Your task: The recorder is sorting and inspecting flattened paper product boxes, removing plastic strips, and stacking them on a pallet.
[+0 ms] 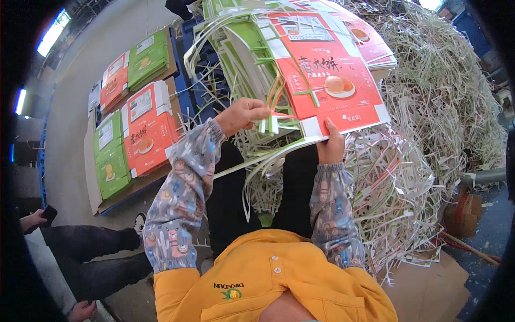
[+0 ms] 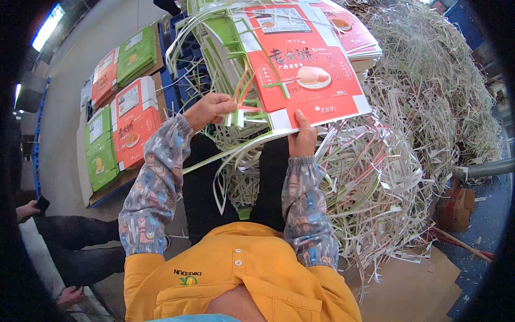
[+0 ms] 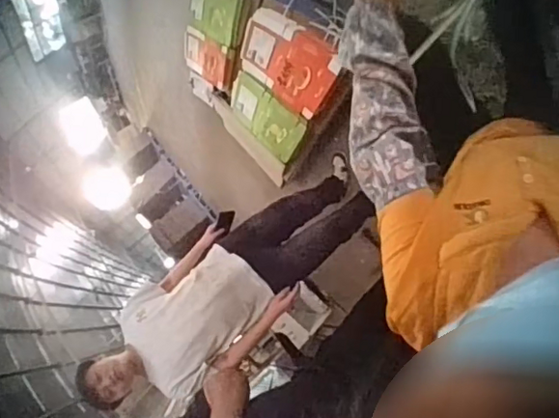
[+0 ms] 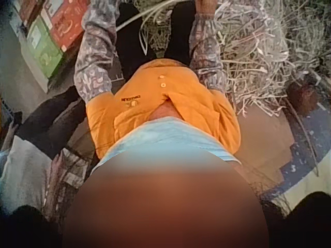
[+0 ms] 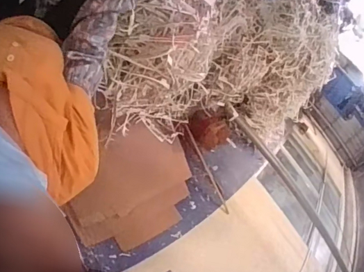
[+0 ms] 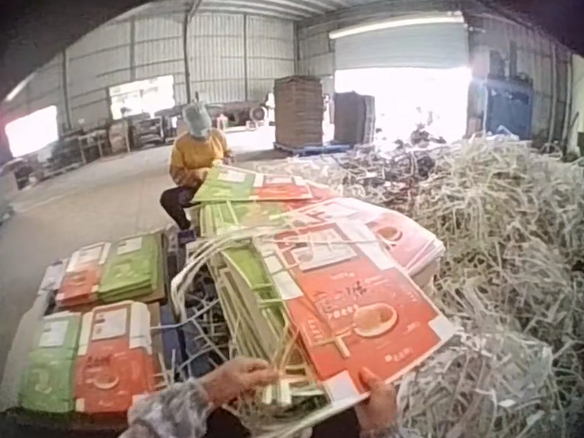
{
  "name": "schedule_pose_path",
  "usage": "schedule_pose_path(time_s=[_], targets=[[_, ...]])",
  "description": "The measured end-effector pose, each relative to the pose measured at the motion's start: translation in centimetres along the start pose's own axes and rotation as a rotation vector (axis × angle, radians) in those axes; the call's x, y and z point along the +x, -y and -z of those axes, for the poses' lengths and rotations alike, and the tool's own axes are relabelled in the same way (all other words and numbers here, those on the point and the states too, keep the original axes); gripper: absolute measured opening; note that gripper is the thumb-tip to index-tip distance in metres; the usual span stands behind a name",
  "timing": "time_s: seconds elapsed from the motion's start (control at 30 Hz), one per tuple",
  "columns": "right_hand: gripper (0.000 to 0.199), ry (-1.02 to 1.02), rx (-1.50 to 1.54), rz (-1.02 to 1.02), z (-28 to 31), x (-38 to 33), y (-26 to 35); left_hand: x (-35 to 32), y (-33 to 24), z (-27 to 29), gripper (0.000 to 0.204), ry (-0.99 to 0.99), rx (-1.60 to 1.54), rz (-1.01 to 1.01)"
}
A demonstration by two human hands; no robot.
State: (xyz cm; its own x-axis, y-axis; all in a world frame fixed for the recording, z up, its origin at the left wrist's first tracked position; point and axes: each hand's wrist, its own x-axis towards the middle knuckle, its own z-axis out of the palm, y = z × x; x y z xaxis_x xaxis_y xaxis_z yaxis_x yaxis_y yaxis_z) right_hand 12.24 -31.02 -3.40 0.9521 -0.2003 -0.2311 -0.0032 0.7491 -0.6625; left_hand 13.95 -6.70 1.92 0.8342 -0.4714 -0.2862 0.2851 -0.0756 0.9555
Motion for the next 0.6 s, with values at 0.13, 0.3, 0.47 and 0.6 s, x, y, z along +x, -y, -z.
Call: schedule_pose_path(time_s=[0.13,0.3,0.47,0.6], targets=[[0.03,0.007,-0.065,0.092,0.5,0.3,0.3,-0.1,1.3,0.6,0.026,-0.047,0.216,-0.116],[0.032,-0.002,-0.088,0.051,1.2,0.1,2.7,-1.7,2.7,4.7,0.028,-0.442,0.911,-0.262],[0.028,-0.001,-0.087,0.108,1.1,-0.2,2.5,-1.5,0.1,0.9,0.018,-1.1,1.5,-0.684],[0.028,0.004,-0.074,0.074,1.8,0.3,2.4,-1.9,-2.1,-5.5,0.02,-0.751,1.123,-0.871]])
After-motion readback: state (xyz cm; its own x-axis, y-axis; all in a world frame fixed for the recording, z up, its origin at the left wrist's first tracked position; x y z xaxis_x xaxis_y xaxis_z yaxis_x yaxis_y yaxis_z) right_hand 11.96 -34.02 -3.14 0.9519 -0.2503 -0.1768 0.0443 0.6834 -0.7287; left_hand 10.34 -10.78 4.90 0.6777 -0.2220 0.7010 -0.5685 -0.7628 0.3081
